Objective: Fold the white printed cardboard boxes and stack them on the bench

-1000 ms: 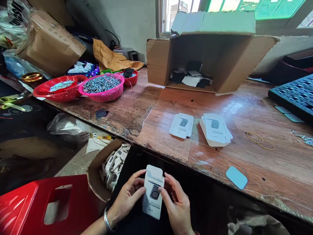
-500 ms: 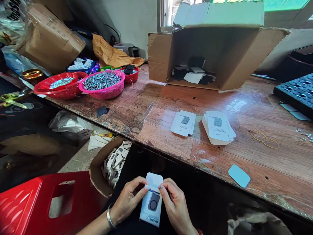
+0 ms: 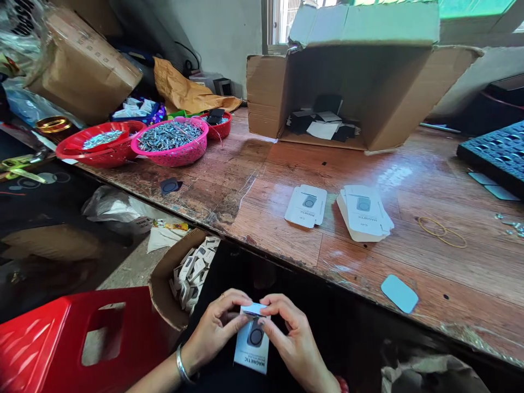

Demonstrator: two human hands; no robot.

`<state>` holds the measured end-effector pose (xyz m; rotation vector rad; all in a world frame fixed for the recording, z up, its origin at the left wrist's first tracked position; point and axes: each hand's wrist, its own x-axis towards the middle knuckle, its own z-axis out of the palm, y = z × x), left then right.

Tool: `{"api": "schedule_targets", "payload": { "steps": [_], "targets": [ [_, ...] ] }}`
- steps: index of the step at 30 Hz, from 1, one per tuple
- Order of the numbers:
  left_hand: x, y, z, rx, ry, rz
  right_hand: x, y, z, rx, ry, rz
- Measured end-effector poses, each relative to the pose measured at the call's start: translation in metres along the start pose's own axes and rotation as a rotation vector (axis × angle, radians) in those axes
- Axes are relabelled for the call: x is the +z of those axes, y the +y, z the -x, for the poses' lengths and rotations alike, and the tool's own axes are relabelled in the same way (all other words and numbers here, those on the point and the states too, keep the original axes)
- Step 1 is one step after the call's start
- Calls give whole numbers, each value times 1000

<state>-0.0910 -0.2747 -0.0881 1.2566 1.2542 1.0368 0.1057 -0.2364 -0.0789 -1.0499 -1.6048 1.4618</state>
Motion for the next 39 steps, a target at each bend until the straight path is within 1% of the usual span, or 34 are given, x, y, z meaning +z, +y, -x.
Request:
{"api": "schedule_targets", "payload": {
  "steps": [3, 6, 9, 13, 15, 16, 19, 22, 24, 25, 29, 31, 33, 37, 39],
  "targets": [
    [1, 10, 2, 119, 33, -89, 1, -8, -1, 34, -25, 38],
    [1, 23, 1, 169, 79, -185, 0, -24, -5, 57, -68, 151],
    [0, 37, -3, 120, 75, -236, -2, -39, -11, 76, -106, 207],
    [-3, 47, -10, -30, 42, -205, -5, -46, -18, 208, -136, 173],
    [-4, 45, -11, -54, 23, -162, -6, -45, -19, 220, -140, 164],
    [-5, 43, -11, -45, 10, -139, -7, -43, -20, 212, -138, 161],
    [-10, 36, -7, 22, -51, -101, -7, -40, -17, 189, -139, 143],
    [-13, 29, -3, 83, -91, -131, -7, -36, -10, 156, -163, 121],
    [-14, 25, -1, 102, -72, -148, -7, -30, -3, 126, -167, 113],
    [-14, 23, 0, 103, -52, -148, -6, -27, 0, 114, -148, 109],
    [-9, 14, 0, 70, 13, -135, -2, -15, 10, 110, -20, 85],
    [-7, 11, -1, 58, 22, -142, 0, -12, 10, 113, -25, 89],
    [-7, 9, 0, 60, 15, -152, 1, -12, 10, 86, -34, 111],
    [-6, 6, 3, 101, -59, -148, 0, -9, 10, -33, -26, 156],
    [-5, 5, 4, 113, -63, -124, -1, -8, 11, -51, -30, 163]
  ]
}}
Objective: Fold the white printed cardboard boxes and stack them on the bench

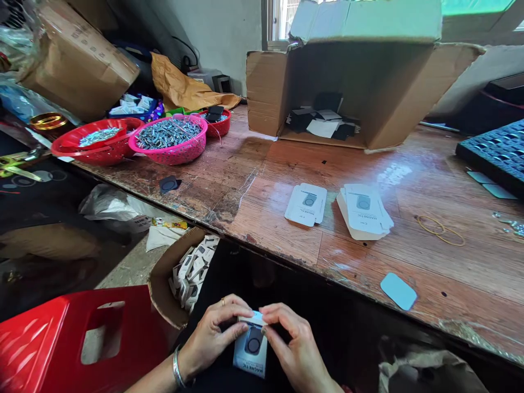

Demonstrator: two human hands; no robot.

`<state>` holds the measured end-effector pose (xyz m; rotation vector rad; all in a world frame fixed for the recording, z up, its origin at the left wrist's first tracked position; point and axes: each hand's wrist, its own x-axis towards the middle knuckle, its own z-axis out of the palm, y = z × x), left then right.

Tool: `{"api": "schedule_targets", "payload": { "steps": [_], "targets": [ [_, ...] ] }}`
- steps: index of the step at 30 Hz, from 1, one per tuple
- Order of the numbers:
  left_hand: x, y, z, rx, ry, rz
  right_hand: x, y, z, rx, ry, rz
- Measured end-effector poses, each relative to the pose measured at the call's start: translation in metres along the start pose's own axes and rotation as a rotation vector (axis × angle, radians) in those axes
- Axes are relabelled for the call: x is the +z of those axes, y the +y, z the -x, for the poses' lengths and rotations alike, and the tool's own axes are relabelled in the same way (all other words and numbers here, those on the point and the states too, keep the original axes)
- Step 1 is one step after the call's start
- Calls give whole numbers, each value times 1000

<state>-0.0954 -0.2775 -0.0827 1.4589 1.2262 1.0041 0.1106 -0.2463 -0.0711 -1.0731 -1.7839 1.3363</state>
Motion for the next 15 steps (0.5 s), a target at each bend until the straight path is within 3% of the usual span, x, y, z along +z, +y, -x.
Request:
{"api": "schedule_targets", "payload": {
  "steps": [5, 10, 12, 15],
  "targets": [
    [8, -3, 2, -34, 71, 107, 1, -1, -1, 9, -34, 9],
    [12, -4, 7, -206, 110, 202, 9, -5, -5, -17, -65, 44],
    [0, -9, 3, -268, 209, 231, 6, -9, -10, -91, -43, 133],
    [-43, -24, -8, -303, 494, 162, -13, -22, -31, -272, 86, 287]
  ]
}}
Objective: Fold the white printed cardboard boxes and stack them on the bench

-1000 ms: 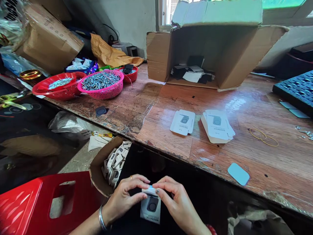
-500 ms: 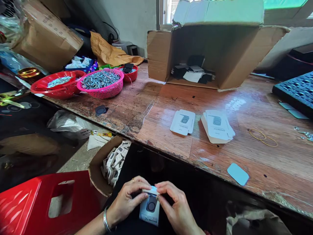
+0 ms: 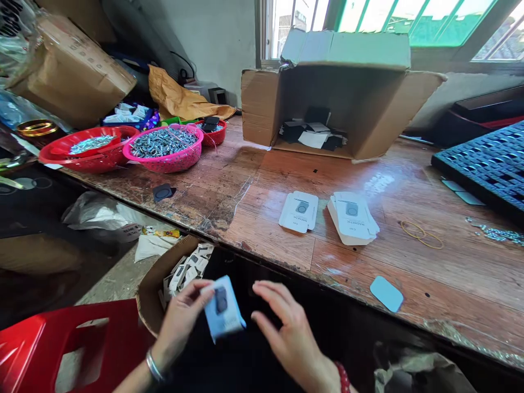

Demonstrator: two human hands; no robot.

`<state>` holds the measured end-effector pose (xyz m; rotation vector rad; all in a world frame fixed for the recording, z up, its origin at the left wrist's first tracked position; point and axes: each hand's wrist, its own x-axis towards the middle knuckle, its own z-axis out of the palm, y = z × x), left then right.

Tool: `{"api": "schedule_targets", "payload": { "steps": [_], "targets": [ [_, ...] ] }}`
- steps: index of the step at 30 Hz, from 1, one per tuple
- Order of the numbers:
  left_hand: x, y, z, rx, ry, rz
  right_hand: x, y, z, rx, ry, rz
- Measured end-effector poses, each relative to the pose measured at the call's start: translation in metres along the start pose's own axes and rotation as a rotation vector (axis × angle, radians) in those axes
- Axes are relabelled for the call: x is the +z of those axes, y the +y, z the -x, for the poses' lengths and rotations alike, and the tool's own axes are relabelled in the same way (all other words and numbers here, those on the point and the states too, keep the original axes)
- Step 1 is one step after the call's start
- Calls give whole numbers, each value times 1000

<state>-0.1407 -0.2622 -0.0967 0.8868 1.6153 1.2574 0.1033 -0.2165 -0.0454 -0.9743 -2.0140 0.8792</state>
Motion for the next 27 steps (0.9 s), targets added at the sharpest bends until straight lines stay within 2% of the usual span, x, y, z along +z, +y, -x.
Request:
{"api": "schedule_targets", "payload": {
  "steps": [3, 5, 7, 10, 14, 17, 20, 21, 23, 25, 27],
  "targets": [
    [-48, -6, -43, -15, 312, -91, -31, 10, -39, -107, 137, 240],
    [-77, -13, -65, -43, 372, -131, -50, 26, -65, -142, 211, 422],
    [-95, -20, -78, -79, 400, -174, -62, 45, -87, -111, 241, 584],
    [-100, -31, -82, -108, 413, -237, -70, 70, -105, -58, 223, 696],
    [-77, -35, -74, -96, 307, -229, -72, 82, -110, -73, 153, 709],
    [-48, -23, -62, -112, 155, -164, -77, 78, -109, -84, 173, 719],
    [-12, 5, -42, -189, -80, -11, -80, 62, -102, -107, 313, 720],
    [0, 16, -34, -276, -232, 145, -78, 55, -96, -152, 373, 703],
    [23, 37, -21, -403, -437, 421, -68, 37, -77, -322, 435, 635],
    [42, 54, -12, -454, -571, 643, -50, 17, -53, -529, 305, 547],
    [56, 63, -7, -464, -636, 776, -29, 0, -29, -667, 91, 475]
  ]
}}
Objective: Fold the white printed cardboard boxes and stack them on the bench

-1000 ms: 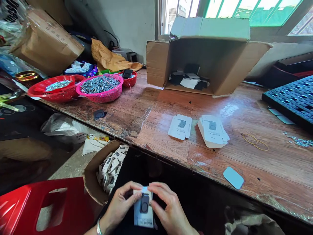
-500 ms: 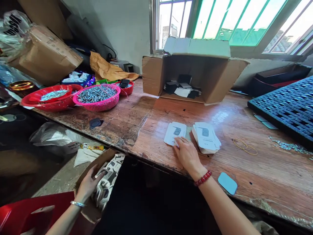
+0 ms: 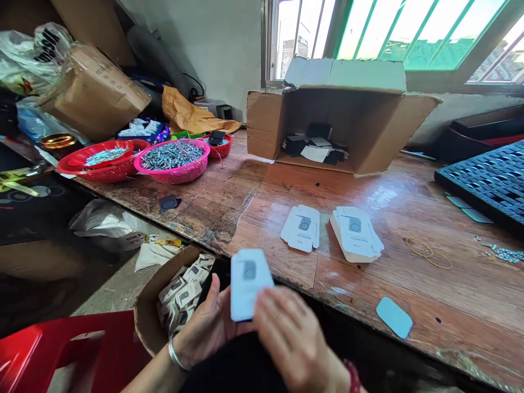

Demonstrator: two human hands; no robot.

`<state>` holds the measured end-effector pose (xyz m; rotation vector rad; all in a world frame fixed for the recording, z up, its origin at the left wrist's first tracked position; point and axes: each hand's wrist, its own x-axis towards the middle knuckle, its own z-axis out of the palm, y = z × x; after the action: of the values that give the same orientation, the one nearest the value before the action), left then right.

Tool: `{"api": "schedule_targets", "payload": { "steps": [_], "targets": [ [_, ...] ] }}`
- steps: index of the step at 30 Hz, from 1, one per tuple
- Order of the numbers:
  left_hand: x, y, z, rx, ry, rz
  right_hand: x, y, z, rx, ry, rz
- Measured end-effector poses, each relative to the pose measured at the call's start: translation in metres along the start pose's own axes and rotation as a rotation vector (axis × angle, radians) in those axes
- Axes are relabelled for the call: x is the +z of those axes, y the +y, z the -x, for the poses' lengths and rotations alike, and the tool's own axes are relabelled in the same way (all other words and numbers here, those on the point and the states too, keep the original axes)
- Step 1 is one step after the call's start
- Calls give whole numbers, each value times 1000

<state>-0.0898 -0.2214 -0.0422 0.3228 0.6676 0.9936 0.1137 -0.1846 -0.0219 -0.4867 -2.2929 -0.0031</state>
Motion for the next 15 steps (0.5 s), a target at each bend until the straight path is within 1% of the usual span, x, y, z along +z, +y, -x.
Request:
{"api": "schedule_targets", "payload": {
  "steps": [1, 2, 3, 4, 6, 7, 9, 12, 13, 15],
  "targets": [
    [5, -2, -2, -4, -9, 22, 4, -14, 3, -28, -50, -49],
    [8, -4, -3, -13, 6, 20, 8, -25, 5, -7, -73, -100],
    [9, -7, -4, -21, 38, -1, 12, -32, 6, 43, -70, -150],
    [10, -10, -3, -26, 73, -35, 15, -35, 6, 127, -51, -188],
    [11, -16, -1, -31, 110, -117, 17, -33, 4, 334, 16, -234],
    [12, -20, 1, -33, 105, -154, 17, -30, 2, 434, 36, -246],
    [12, -25, 4, -55, 75, -208, 17, -22, -2, 601, 19, -283],
    [12, -32, 8, -97, 57, -271, 15, -15, -8, 784, -113, -384],
    [11, -34, 9, -111, 52, -290, 14, -14, -9, 818, -169, -418],
    [7, -37, 10, -128, 37, -326, 11, -13, -11, 822, -290, -477]
  ]
}}
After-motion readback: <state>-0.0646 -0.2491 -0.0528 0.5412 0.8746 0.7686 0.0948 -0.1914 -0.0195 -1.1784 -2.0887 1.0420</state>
